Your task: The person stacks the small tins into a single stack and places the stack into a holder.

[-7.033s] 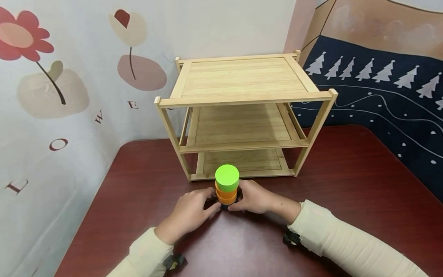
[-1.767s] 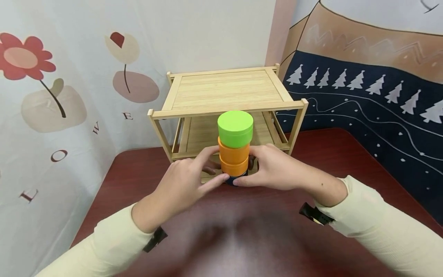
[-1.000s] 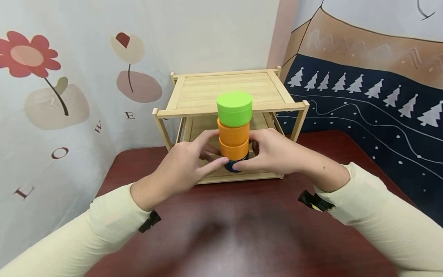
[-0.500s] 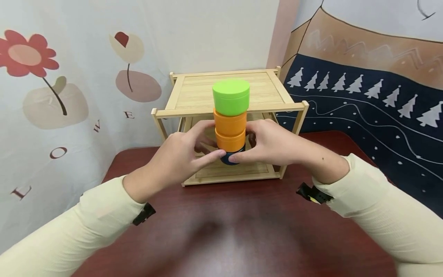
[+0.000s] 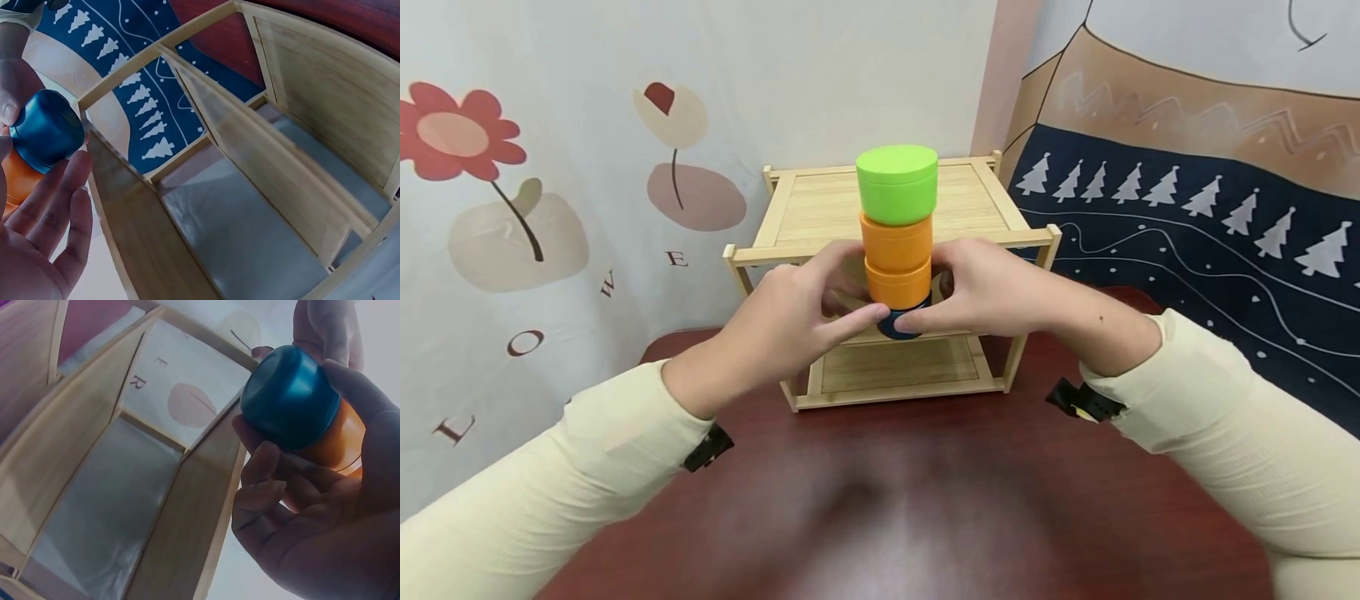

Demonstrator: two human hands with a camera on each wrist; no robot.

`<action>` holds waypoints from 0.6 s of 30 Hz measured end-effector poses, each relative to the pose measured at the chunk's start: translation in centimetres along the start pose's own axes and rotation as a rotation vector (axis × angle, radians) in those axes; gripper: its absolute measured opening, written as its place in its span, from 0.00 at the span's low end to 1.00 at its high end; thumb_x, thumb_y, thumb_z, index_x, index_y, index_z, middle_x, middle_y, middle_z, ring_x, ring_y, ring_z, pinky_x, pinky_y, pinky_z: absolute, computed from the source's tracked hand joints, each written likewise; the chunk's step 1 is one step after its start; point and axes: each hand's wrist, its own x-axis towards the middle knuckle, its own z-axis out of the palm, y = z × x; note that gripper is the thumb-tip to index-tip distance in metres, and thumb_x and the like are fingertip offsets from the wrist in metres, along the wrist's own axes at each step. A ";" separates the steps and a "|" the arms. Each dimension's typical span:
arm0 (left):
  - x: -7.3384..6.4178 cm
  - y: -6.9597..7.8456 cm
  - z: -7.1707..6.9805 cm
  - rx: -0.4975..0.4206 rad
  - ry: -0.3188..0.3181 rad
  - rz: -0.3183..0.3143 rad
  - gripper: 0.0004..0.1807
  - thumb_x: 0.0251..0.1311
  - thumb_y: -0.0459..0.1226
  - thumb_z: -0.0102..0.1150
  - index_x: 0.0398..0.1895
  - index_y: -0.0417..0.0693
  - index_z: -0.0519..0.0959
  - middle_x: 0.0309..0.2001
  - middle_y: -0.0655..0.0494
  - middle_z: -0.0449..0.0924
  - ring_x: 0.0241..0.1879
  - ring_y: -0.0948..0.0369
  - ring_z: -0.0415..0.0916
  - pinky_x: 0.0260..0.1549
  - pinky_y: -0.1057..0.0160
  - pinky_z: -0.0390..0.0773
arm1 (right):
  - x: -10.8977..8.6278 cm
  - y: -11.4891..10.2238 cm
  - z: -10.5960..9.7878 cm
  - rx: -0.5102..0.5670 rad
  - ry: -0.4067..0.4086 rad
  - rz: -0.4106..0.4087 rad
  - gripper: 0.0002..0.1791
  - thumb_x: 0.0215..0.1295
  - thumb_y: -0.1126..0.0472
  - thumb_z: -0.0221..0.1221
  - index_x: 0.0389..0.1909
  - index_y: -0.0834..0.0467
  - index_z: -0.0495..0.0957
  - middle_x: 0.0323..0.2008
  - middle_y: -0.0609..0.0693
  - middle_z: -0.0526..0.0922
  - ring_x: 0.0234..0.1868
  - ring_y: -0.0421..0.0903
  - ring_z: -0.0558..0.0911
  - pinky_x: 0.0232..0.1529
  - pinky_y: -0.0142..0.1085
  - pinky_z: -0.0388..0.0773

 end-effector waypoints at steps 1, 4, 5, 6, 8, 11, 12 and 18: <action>0.2 0.0 -0.1 -0.004 -0.002 0.002 0.32 0.62 0.49 0.67 0.66 0.52 0.67 0.36 0.59 0.89 0.32 0.67 0.87 0.33 0.62 0.84 | 0.1 0.0 -0.1 0.001 0.001 0.005 0.23 0.57 0.50 0.72 0.50 0.52 0.78 0.35 0.47 0.82 0.32 0.47 0.79 0.36 0.40 0.77; 0.7 0.0 -0.4 -0.025 -0.010 -0.004 0.33 0.62 0.48 0.67 0.67 0.52 0.67 0.37 0.58 0.89 0.32 0.67 0.87 0.34 0.62 0.84 | 0.3 -0.1 -0.5 0.005 0.006 0.018 0.22 0.56 0.49 0.72 0.50 0.52 0.79 0.34 0.47 0.82 0.31 0.47 0.79 0.36 0.40 0.77; 0.8 -0.1 -0.5 -0.031 -0.014 -0.007 0.32 0.62 0.48 0.67 0.67 0.52 0.67 0.37 0.58 0.89 0.32 0.66 0.87 0.34 0.62 0.84 | 0.4 -0.1 -0.7 0.003 0.007 0.023 0.22 0.56 0.49 0.72 0.49 0.52 0.79 0.34 0.47 0.83 0.32 0.47 0.79 0.36 0.40 0.77; 1.0 -0.1 -0.6 -0.036 -0.016 -0.010 0.32 0.62 0.48 0.67 0.67 0.52 0.67 0.38 0.57 0.89 0.32 0.66 0.87 0.34 0.61 0.85 | 0.5 -0.1 -0.8 0.002 0.010 0.026 0.23 0.56 0.49 0.72 0.50 0.52 0.79 0.35 0.47 0.83 0.32 0.47 0.80 0.37 0.40 0.77; 1.3 -0.2 -0.8 -0.038 -0.022 -0.014 0.32 0.63 0.48 0.67 0.67 0.52 0.66 0.39 0.56 0.89 0.32 0.65 0.87 0.35 0.61 0.85 | 0.7 0.0 -1.0 0.003 0.014 0.025 0.24 0.56 0.49 0.72 0.51 0.52 0.79 0.38 0.46 0.84 0.35 0.46 0.81 0.41 0.40 0.78; 1.8 -0.3 -0.9 -0.042 -0.028 -0.020 0.32 0.64 0.48 0.66 0.67 0.52 0.66 0.40 0.56 0.89 0.33 0.65 0.87 0.35 0.61 0.84 | 1.0 0.1 -1.4 0.009 0.019 0.015 0.24 0.57 0.51 0.72 0.52 0.53 0.79 0.41 0.46 0.85 0.38 0.46 0.81 0.45 0.40 0.77; 2.0 -0.4 -1.0 -0.045 -0.029 -0.021 0.32 0.64 0.48 0.65 0.68 0.52 0.66 0.40 0.56 0.89 0.33 0.65 0.87 0.36 0.61 0.84 | 1.2 0.2 -1.5 0.010 0.021 0.012 0.24 0.57 0.51 0.72 0.53 0.53 0.78 0.41 0.46 0.85 0.39 0.46 0.81 0.46 0.40 0.77; 2.6 -0.6 -1.1 -0.058 -0.023 -0.026 0.32 0.64 0.48 0.65 0.68 0.53 0.66 0.40 0.56 0.89 0.32 0.66 0.87 0.35 0.62 0.84 | 1.6 0.4 -2.0 0.009 0.030 0.001 0.23 0.57 0.51 0.72 0.51 0.54 0.79 0.41 0.47 0.85 0.38 0.46 0.81 0.45 0.40 0.77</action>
